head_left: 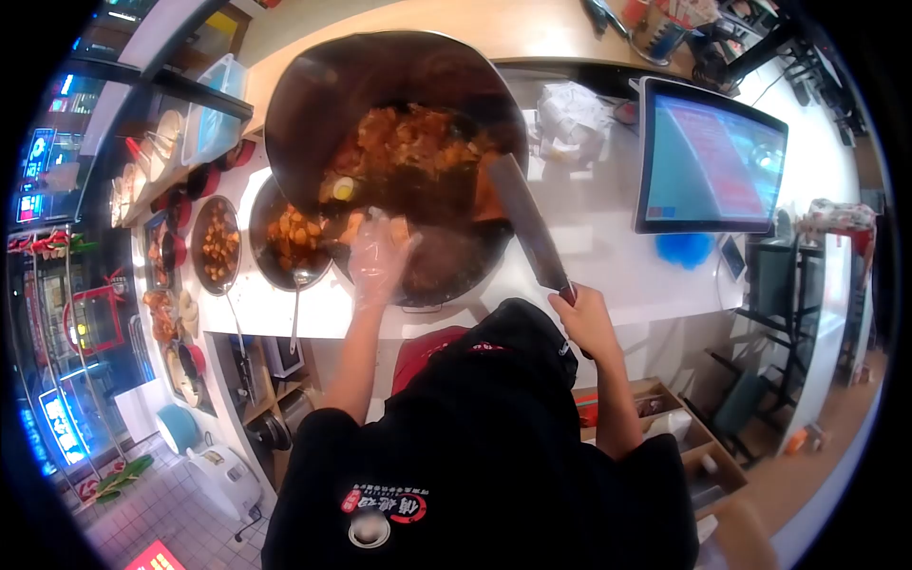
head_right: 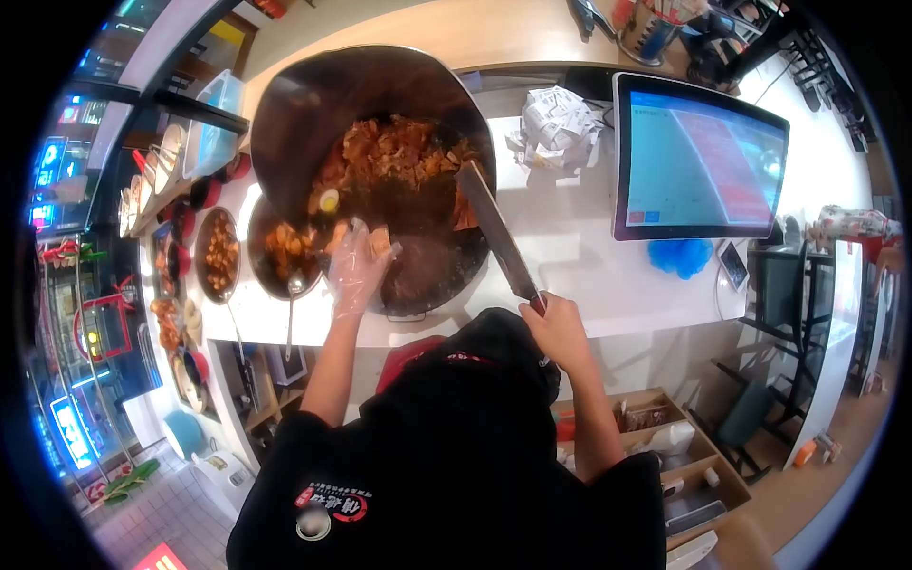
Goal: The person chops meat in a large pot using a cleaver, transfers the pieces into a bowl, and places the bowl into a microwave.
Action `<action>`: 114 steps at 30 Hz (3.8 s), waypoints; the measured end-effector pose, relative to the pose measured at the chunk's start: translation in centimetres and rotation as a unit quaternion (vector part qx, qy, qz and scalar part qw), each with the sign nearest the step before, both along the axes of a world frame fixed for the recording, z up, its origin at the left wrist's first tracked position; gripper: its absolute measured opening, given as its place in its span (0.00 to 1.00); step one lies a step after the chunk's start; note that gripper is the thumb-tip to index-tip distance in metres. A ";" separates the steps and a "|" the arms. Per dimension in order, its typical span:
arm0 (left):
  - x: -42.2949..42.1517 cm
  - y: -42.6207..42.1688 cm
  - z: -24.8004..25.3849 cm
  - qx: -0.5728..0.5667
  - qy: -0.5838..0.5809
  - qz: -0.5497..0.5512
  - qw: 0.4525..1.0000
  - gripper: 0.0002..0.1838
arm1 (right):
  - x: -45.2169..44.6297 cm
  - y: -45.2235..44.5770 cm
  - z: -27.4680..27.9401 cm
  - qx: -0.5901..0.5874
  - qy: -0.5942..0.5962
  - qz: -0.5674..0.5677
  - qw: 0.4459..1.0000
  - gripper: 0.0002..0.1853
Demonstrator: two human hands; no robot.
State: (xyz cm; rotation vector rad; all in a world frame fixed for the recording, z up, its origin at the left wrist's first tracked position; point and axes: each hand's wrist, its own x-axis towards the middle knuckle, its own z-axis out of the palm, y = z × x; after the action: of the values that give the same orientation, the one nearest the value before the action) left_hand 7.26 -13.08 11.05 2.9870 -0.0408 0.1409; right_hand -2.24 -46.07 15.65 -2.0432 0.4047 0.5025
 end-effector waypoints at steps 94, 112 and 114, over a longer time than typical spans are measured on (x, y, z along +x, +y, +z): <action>-4.8 6.6 -14.7 -0.761 0.059 0.108 0.637 0.17 | 2.3 22.8 -0.4 -0.078 -0.109 0.027 0.991 0.15; -6.7 4.9 -5.2 -0.397 -0.086 -0.123 0.905 0.44 | 1.8 23.0 -11.1 -0.111 -0.059 0.018 0.992 0.18; -7.5 4.8 -5.4 -0.354 -0.087 -0.136 0.921 0.45 | 1.9 22.9 -10.6 -0.106 -0.077 0.021 0.991 0.18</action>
State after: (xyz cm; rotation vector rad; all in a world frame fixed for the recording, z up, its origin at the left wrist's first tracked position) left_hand -0.20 -8.32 5.69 2.2104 -0.3440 0.3099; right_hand -0.38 -23.17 5.04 -2.2834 0.3332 0.3342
